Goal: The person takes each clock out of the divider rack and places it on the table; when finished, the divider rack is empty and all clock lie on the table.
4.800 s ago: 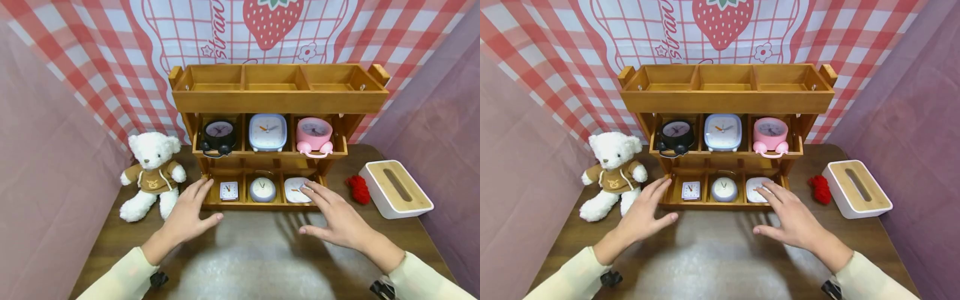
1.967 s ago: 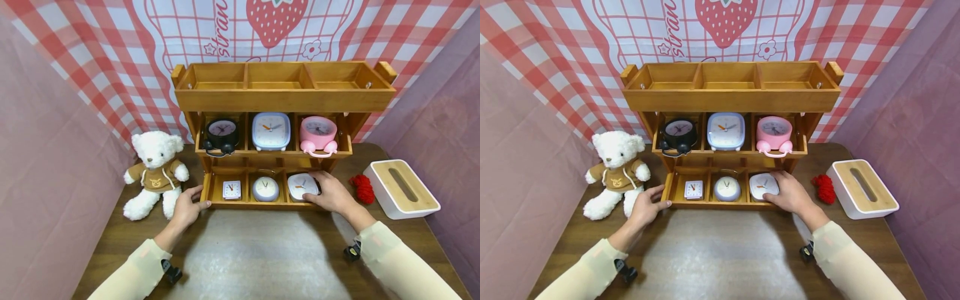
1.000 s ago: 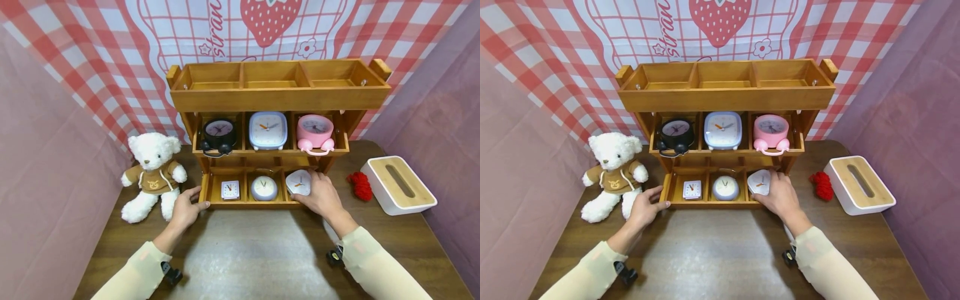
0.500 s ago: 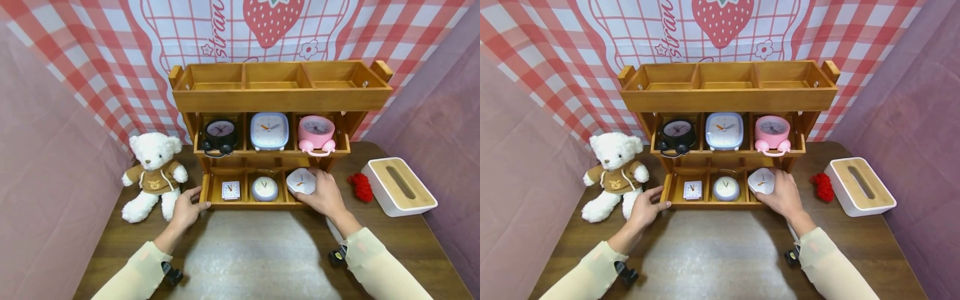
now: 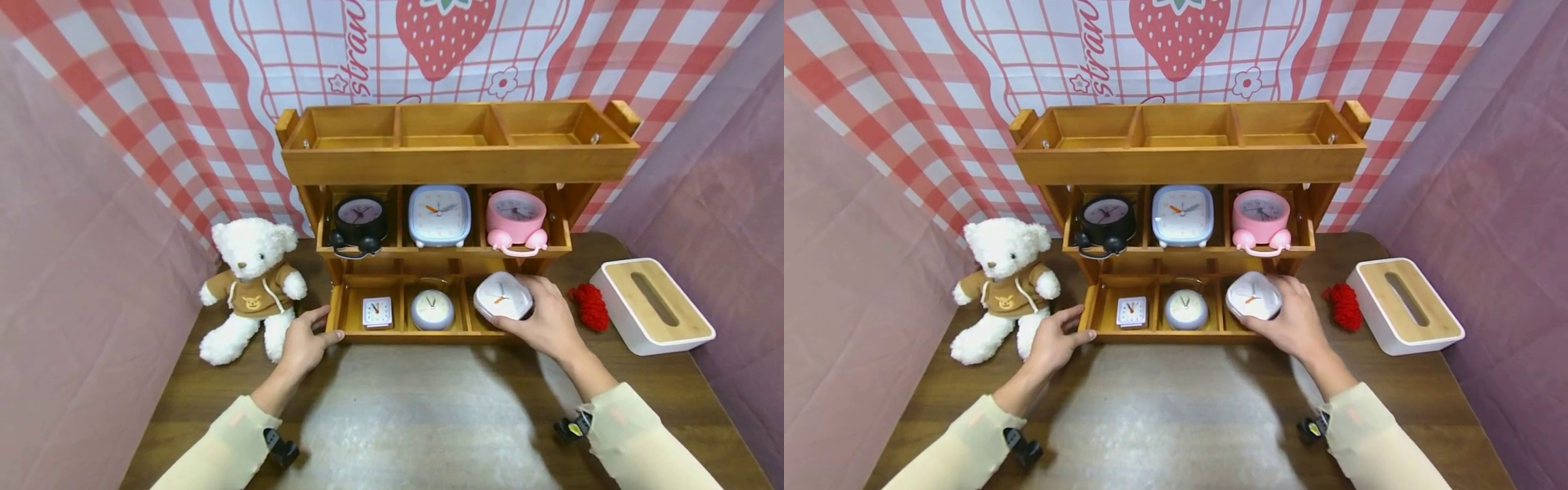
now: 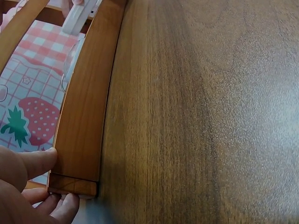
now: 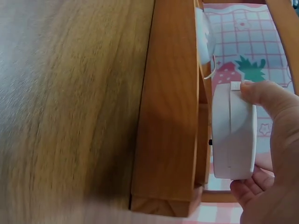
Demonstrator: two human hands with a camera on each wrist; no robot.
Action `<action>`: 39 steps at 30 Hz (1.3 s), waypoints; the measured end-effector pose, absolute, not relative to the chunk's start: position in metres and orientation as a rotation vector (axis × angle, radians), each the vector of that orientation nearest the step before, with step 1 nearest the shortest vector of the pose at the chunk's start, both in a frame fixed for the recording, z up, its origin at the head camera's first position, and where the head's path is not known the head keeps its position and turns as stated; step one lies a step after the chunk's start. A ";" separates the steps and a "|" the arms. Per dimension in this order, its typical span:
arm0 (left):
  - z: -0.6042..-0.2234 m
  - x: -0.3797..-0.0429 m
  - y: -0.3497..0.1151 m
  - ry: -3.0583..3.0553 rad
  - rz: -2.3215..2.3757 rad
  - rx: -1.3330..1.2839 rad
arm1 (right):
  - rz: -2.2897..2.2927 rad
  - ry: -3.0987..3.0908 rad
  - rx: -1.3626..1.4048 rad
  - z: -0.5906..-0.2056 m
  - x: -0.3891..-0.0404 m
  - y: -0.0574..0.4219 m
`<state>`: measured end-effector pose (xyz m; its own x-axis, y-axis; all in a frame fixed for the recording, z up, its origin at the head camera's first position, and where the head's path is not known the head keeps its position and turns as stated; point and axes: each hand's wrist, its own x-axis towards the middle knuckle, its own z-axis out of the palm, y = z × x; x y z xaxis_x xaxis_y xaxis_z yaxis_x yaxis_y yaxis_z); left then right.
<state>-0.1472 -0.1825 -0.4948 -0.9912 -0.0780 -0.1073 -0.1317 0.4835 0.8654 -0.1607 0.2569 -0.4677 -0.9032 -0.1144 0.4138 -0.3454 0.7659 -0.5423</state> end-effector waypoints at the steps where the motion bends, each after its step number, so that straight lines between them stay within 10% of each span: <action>1: -0.495 -0.147 -0.182 2.661 1.557 -0.189 | 0.901 -2.595 0.362 -0.466 -0.158 0.259; 39: -0.496 -0.148 -0.184 2.668 1.520 -0.189 | 0.818 -2.668 0.748 -0.468 -0.032 0.354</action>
